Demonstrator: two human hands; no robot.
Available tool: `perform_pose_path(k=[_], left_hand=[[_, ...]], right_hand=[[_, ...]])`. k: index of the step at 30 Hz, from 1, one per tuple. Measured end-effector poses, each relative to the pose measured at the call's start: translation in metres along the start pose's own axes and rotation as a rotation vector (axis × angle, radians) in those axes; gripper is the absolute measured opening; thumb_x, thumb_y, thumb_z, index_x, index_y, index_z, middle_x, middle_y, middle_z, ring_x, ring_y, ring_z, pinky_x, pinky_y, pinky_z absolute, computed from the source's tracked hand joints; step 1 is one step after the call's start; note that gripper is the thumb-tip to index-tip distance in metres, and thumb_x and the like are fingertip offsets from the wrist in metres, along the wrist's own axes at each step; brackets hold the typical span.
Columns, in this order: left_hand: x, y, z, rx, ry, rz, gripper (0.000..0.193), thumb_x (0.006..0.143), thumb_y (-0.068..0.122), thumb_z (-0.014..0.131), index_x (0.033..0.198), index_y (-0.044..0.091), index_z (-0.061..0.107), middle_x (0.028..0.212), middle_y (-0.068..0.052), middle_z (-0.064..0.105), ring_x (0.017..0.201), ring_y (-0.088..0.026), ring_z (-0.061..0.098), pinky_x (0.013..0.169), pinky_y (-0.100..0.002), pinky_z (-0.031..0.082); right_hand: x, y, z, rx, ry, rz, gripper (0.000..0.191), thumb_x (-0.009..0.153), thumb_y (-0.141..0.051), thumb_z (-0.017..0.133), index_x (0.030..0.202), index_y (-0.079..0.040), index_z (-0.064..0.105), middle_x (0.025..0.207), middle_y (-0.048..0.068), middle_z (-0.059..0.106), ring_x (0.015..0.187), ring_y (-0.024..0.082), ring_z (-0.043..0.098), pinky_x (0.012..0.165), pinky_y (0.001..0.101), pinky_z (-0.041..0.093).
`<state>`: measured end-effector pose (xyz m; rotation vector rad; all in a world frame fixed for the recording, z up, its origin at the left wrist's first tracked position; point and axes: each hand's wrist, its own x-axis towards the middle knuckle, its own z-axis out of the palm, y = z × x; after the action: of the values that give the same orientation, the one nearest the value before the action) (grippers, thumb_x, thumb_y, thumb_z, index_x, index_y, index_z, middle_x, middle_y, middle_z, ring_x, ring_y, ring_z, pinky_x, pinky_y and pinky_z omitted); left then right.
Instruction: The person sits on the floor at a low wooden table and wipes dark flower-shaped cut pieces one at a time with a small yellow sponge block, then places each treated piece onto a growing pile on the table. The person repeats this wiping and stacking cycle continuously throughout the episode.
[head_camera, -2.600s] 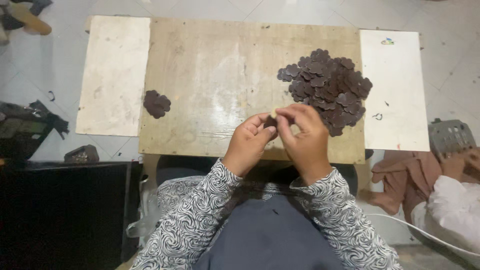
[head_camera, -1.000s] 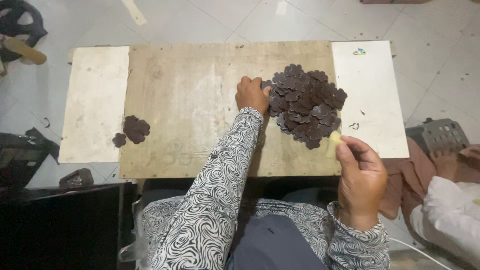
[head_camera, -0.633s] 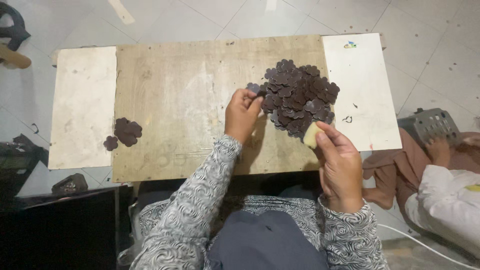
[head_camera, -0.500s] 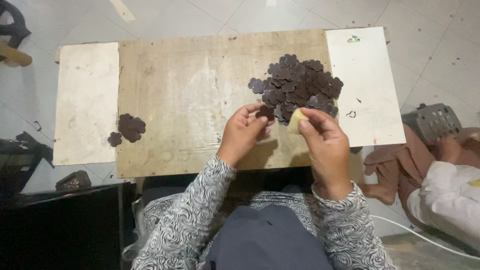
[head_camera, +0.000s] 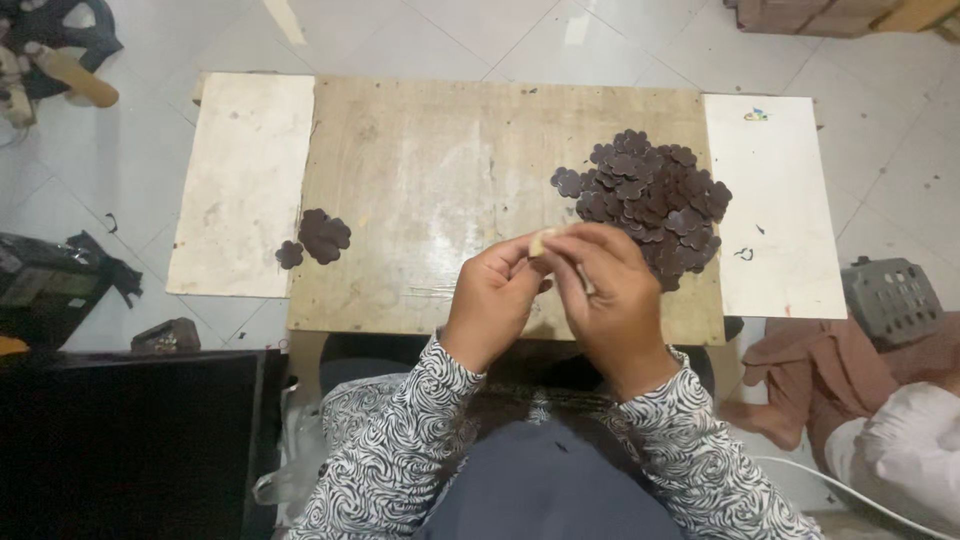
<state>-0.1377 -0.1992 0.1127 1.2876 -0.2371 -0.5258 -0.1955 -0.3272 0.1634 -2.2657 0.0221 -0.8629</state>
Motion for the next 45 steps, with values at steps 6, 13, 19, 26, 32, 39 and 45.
perform_pose_path(k=[6,13,19,26,32,39,45], left_hand=[[0.0,0.005,-0.004,-0.11,0.009,0.064,0.031,0.101,0.006,0.059,0.13,-0.004,0.065,0.108,-0.005,0.075,0.092,-0.007,0.07,0.081,-0.023,0.06],[-0.004,0.002,-0.005,-0.109,-0.003,0.074,0.033,0.104,0.004,0.06,0.134,-0.006,0.067,0.106,-0.008,0.072,0.087,-0.009,0.063,0.077,-0.023,0.054],[0.001,0.001,-0.005,-0.301,-0.035,0.035,0.035,0.101,0.003,0.058,0.134,-0.008,0.061,0.115,-0.009,0.072,0.099,-0.01,0.07,0.089,-0.025,0.06],[0.0,0.002,-0.008,-0.314,-0.008,-0.077,0.033,0.101,0.006,0.06,0.132,-0.007,0.063,0.109,-0.011,0.072,0.09,-0.014,0.07,0.084,-0.028,0.06],[0.0,0.003,-0.009,-0.408,-0.032,-0.159,0.032,0.098,0.006,0.058,0.128,-0.007,0.061,0.11,-0.008,0.074,0.098,-0.012,0.073,0.088,-0.028,0.062],[-0.002,0.008,-0.005,-0.379,-0.054,-0.122,0.033,0.101,0.005,0.057,0.131,-0.01,0.061,0.114,-0.012,0.072,0.1,-0.016,0.071,0.091,-0.031,0.06],[-0.002,0.011,-0.01,-0.464,-0.002,-0.237,0.026,0.098,0.007,0.055,0.12,-0.005,0.063,0.11,-0.01,0.072,0.098,-0.016,0.072,0.088,-0.032,0.061]], right_hand=[[0.017,-0.011,0.006,0.008,-0.082,0.069,0.015,0.095,-0.003,0.075,0.11,-0.004,0.076,0.11,0.014,0.071,0.094,0.023,0.074,0.078,0.032,0.061],[0.009,-0.012,0.008,-0.029,-0.05,0.029,0.016,0.094,-0.002,0.074,0.11,-0.003,0.076,0.111,0.016,0.071,0.099,0.027,0.073,0.084,0.035,0.06],[0.002,-0.003,0.007,0.002,-0.017,0.042,0.015,0.095,-0.003,0.075,0.11,-0.002,0.075,0.108,0.015,0.071,0.097,0.026,0.072,0.081,0.0334,0.059],[-0.006,-0.001,0.008,-0.035,0.059,0.018,0.015,0.096,-0.003,0.076,0.111,-0.002,0.075,0.109,0.014,0.07,0.101,0.027,0.071,0.087,0.0354,0.058],[-0.008,0.0,0.006,-0.036,0.048,0.113,0.015,0.097,-0.002,0.075,0.112,-0.003,0.075,0.111,0.015,0.07,0.099,0.025,0.071,0.083,0.0324,0.058],[-0.005,0.002,0.008,-0.1,0.029,-0.013,0.017,0.095,-0.001,0.075,0.112,-0.003,0.075,0.11,0.014,0.07,0.101,0.026,0.07,0.087,0.0354,0.057],[-0.005,0.0,-0.005,0.066,0.04,0.133,0.017,0.1,-0.002,0.073,0.117,-0.003,0.073,0.117,0.014,0.068,0.099,0.025,0.07,0.085,0.0325,0.059]])
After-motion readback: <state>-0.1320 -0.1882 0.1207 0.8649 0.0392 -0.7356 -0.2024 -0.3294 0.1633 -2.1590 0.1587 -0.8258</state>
